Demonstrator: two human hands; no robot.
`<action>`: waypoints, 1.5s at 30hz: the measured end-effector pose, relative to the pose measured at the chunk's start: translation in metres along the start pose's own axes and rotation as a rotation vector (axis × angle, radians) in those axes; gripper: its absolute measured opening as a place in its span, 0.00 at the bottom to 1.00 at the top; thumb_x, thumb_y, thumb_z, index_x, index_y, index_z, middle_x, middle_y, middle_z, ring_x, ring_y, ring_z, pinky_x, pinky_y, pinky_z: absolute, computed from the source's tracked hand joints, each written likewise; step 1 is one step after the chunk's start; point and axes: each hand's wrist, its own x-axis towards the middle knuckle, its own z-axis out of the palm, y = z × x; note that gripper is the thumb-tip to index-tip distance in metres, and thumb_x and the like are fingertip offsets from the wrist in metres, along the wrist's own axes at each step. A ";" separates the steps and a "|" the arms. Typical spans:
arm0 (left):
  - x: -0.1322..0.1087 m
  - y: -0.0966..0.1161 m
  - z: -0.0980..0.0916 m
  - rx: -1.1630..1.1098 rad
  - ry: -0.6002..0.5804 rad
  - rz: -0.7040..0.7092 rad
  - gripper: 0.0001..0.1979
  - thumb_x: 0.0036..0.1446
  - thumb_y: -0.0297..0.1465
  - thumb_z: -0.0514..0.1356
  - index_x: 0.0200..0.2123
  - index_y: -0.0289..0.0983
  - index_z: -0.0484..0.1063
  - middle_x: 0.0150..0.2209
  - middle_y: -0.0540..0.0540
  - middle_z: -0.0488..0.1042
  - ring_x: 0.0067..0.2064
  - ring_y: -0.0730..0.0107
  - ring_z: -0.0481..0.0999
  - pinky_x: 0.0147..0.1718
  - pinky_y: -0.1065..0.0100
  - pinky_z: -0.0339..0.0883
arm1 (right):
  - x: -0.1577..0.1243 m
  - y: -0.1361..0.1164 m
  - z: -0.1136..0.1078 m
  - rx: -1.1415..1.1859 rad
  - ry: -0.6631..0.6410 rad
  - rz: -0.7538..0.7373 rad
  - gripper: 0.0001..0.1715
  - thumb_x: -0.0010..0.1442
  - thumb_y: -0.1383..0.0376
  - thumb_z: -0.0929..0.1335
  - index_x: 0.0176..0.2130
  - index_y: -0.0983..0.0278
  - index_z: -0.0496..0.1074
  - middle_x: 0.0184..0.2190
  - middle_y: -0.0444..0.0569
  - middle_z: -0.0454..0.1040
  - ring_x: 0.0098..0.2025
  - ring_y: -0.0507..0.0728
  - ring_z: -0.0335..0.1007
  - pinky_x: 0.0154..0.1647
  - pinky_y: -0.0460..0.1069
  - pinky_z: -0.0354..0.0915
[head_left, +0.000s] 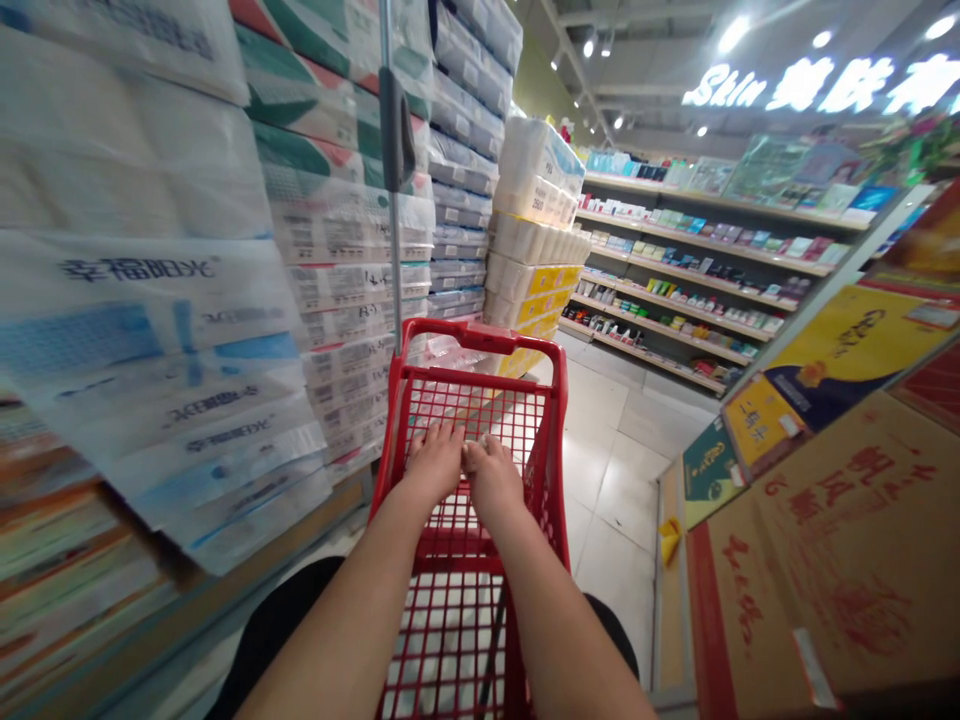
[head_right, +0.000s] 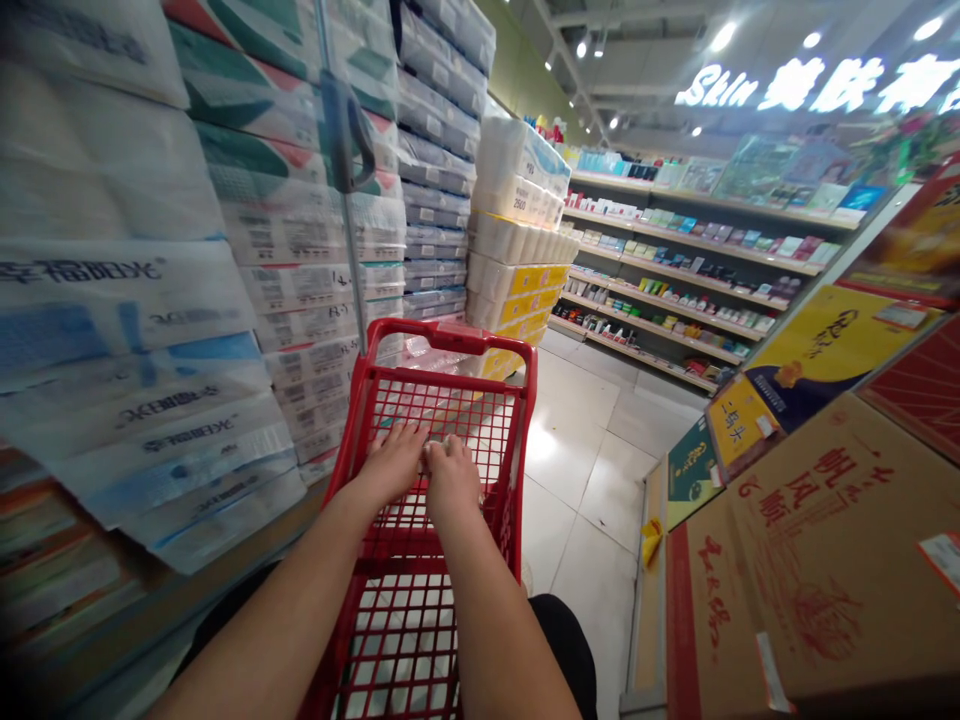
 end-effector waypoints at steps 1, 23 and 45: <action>0.000 0.000 0.000 0.002 0.000 0.002 0.26 0.60 0.27 0.48 0.62 0.38 0.58 0.65 0.38 0.59 0.66 0.53 0.53 0.60 0.50 0.52 | 0.002 0.003 0.000 0.018 0.039 0.030 0.12 0.64 0.64 0.63 0.45 0.58 0.73 0.55 0.53 0.65 0.53 0.61 0.61 0.47 0.52 0.61; -0.018 0.006 -0.038 -0.011 0.078 -0.037 0.15 0.62 0.31 0.52 0.50 0.42 0.71 0.51 0.42 0.74 0.55 0.57 0.69 0.50 0.53 0.63 | -0.007 -0.004 -0.011 0.142 0.074 0.033 0.10 0.57 0.72 0.67 0.40 0.63 0.74 0.43 0.51 0.68 0.44 0.56 0.63 0.42 0.47 0.60; -0.015 0.008 -0.035 0.009 0.079 -0.045 0.20 0.61 0.24 0.48 0.53 0.41 0.69 0.55 0.41 0.72 0.56 0.57 0.67 0.52 0.51 0.61 | 0.005 0.011 -0.003 0.138 0.221 0.093 0.16 0.58 0.72 0.65 0.45 0.60 0.74 0.46 0.52 0.67 0.48 0.58 0.61 0.47 0.50 0.61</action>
